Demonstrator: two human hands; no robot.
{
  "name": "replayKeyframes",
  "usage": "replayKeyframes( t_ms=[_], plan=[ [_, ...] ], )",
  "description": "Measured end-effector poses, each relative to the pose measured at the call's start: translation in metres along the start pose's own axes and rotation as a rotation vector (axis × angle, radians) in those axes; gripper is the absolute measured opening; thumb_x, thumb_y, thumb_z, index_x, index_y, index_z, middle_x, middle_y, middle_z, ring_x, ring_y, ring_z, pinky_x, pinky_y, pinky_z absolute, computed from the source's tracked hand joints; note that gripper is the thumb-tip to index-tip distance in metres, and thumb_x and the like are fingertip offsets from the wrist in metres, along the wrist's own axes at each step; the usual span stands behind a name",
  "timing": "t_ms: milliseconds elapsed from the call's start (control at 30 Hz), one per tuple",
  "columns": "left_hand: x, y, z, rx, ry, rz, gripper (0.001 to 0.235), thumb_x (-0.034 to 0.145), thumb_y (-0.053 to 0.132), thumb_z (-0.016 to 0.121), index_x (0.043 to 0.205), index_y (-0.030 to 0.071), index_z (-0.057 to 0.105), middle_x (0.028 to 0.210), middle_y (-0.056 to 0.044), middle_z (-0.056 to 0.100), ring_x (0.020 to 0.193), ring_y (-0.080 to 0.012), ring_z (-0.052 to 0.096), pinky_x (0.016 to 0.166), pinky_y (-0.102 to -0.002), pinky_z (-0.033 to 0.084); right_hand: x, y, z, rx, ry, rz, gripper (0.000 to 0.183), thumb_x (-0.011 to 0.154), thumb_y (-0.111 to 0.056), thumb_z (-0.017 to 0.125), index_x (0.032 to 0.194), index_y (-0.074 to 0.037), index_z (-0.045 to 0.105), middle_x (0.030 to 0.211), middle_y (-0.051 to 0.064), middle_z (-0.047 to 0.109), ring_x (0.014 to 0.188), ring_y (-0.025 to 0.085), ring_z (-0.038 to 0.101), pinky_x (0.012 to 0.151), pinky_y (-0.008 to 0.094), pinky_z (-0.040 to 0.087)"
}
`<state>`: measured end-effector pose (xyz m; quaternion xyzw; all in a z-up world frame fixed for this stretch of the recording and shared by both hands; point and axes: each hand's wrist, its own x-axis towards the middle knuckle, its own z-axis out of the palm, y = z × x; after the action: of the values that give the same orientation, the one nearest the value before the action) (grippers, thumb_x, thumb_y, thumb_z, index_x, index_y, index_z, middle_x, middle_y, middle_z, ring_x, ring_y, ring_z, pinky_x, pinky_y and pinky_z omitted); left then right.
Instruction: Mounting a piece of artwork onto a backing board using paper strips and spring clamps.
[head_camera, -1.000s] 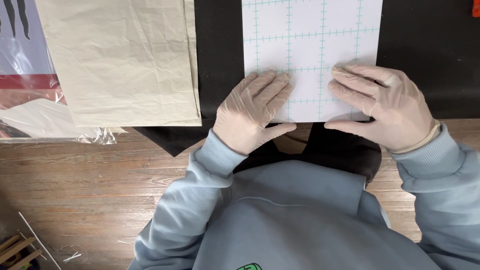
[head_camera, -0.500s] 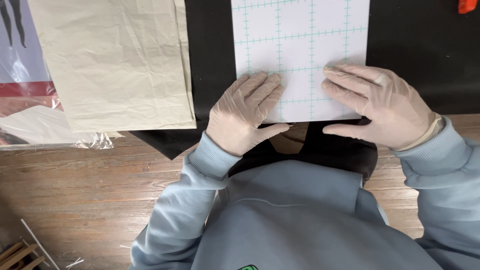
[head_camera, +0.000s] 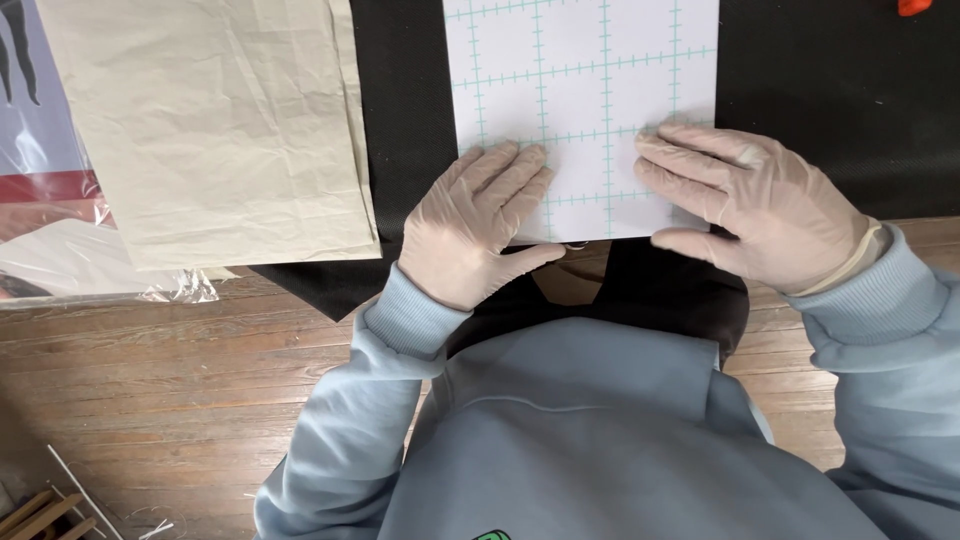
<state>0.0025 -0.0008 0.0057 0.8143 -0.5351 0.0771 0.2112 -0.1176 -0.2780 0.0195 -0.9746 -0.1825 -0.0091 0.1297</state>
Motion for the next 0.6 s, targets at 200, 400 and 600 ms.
replayKeyframes(
  t_ms=[200, 400, 600],
  plan=[
    [0.001, 0.002, -0.002, -0.011, -0.007, -0.008, 0.069, 0.082, 0.055, 0.082, 0.13, 0.007, 0.071, 0.135, -0.006, 0.068, 0.126, -0.0286, 0.063, 0.11, -0.044, 0.054, -0.005, 0.006, 0.007, 0.009, -0.031, -0.004, 0.068, 0.077, -0.048, 0.076, 0.13, -0.005, 0.067, 0.142, 0.006, 0.063, 0.135, 0.023, 0.056, 0.106, 0.039, 0.052],
    [0.003, 0.004, -0.007, -0.03, -0.025, -0.029, 0.067, 0.084, 0.053, 0.083, 0.129, 0.006, 0.071, 0.137, -0.006, 0.067, 0.129, -0.0289, 0.062, 0.112, -0.044, 0.053, -0.009, 0.006, 0.004, -0.066, 0.001, -0.032, 0.063, 0.082, -0.045, 0.072, 0.134, -0.008, 0.068, 0.144, 0.003, 0.063, 0.135, 0.022, 0.056, 0.107, 0.037, 0.051],
    [0.008, 0.012, -0.009, -0.011, -0.05, -0.046, 0.074, 0.082, 0.058, 0.082, 0.126, 0.0, 0.069, 0.136, -0.01, 0.065, 0.127, -0.033, 0.061, 0.112, -0.049, 0.05, -0.009, 0.01, 0.007, -0.02, 0.006, -0.031, 0.067, 0.082, -0.05, 0.069, 0.129, -0.003, 0.067, 0.143, 0.008, 0.062, 0.133, 0.025, 0.056, 0.108, 0.041, 0.05]
  ],
)
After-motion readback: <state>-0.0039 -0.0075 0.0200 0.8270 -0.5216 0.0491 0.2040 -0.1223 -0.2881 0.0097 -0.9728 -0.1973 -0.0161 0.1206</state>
